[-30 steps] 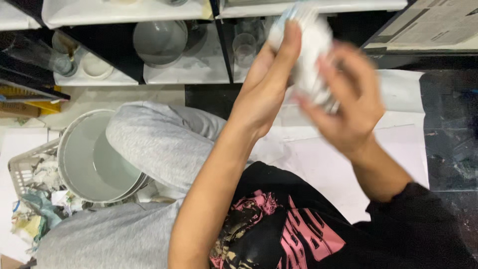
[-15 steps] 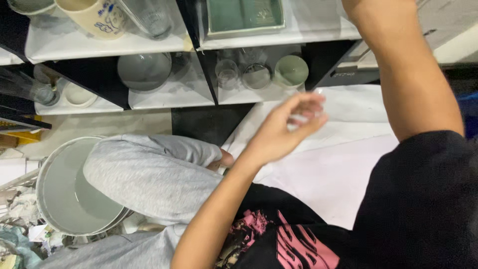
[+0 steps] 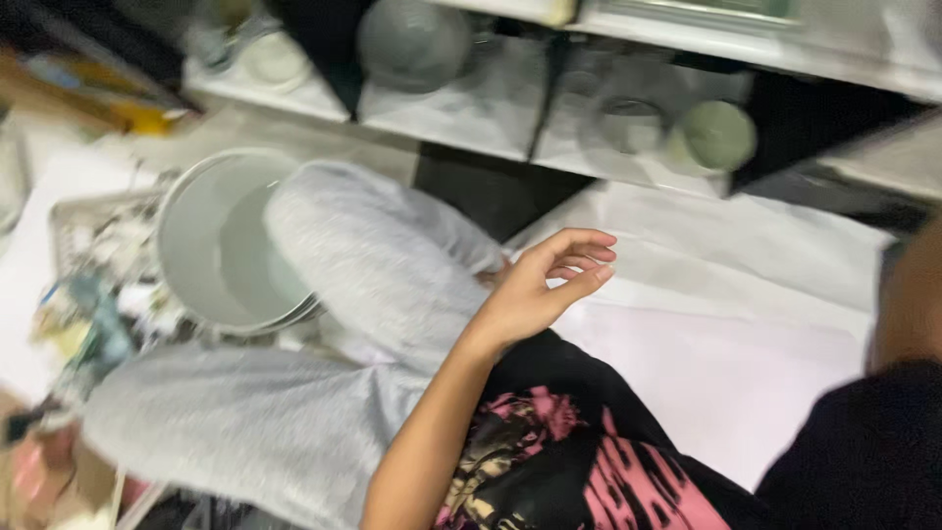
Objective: The person wipes a glass, a small dish, and a mug with a cloth, then wraps each item in newspaper and places them on a shelf. The person repeats this process for several items.
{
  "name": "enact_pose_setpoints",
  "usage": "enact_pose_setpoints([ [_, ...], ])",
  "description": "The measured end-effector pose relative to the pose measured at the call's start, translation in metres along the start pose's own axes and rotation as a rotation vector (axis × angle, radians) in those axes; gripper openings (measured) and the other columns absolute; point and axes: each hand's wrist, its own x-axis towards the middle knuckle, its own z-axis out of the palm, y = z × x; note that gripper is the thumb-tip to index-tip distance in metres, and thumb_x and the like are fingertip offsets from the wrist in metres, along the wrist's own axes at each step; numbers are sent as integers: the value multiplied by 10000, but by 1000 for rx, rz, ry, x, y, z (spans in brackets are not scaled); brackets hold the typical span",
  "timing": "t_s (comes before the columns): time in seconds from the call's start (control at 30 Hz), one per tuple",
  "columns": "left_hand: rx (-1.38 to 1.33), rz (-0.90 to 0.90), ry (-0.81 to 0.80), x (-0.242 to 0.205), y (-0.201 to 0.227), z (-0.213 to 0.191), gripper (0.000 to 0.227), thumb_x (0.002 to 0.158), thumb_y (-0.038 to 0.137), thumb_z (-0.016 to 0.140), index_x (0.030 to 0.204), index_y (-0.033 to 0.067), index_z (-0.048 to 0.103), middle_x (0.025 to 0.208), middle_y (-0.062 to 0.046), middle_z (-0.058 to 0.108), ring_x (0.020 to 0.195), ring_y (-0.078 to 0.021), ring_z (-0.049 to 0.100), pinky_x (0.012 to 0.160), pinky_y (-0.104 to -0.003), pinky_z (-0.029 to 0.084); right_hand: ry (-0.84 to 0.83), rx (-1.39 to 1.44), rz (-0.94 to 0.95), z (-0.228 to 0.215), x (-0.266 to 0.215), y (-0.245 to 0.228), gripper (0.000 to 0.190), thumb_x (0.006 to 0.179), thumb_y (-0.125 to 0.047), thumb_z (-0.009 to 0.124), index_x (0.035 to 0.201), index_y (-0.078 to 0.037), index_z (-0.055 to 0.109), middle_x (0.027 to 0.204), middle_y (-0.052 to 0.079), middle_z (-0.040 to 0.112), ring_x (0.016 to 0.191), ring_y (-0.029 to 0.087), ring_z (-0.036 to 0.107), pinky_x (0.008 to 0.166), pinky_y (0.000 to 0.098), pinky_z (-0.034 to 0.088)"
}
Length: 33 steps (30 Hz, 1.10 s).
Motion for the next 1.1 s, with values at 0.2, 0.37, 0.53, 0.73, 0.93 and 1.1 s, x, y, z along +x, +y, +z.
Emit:
enact_pose_setpoints([
  [0.2, -217, 94, 244, -61, 4, -75, 345, 1048, 176, 661, 1370, 63, 603, 1290, -30, 697, 1179, -109, 646, 1013, -287, 532, -120, 421, -274, 58, 1, -101, 151, 916, 21, 844, 1037, 28, 753, 970, 171, 708, 911, 300, 667, 812, 409, 495],
  [0.37, 184, 141, 619, -92, 38, -154, 195, 1074, 164, 638, 1182, 20, 712, 1182, -48, 741, 1092, -135, 702, 969, -281, 570, -207, 678, -441, 128, 33, -170, 137, 904, 49, 839, 1012, 27, 758, 941, 168, 716, 883, 290, 674, 801, 395, 493],
  [0.53, 642, 79, 910, -129, 74, -211, 220, 1012, 208, 694, 916, 22, 765, 1049, -97, 757, 952, -206, 729, 774, -308, 549, -326, 935, -583, 209, 65, -235, 136, 1017, 40, 723, 1148, 7, 744, 1083, 114, 729, 960, 233, 682, 875, 302, 516],
  [0.73, 1049, -221, 984, -180, 96, -247, 128, 975, 139, 696, 966, 34, 769, 932, -204, 738, 914, -391, 702, 820, -476, 543, -574, 836, -723, 248, 85, -310, 115, 1011, -143, 793, 1048, -33, 797, 905, 99, 749, 818, 248, 691, 786, 360, 527],
  [0.93, 1188, -306, 1171, -231, 99, -321, 230, 910, 228, 782, 1028, 33, 748, 913, -238, 722, 879, -446, 684, 763, -522, 529, -988, 732, -793, 298, 86, -383, 296, 963, -309, 766, 936, -14, 762, 864, 135, 750, 779, 291, 730, 724, 409, 563],
  [1.1, 1181, -388, 1418, -257, 71, -357, 328, 907, 297, 818, 1043, 23, 700, 924, -200, 733, 892, -454, 673, 734, -540, 521, -1225, 856, -955, 359, 12, -467, 360, 919, -277, 744, 1163, -13, 723, 1167, 208, 678, 1146, 376, 615, 959, 450, 495],
])
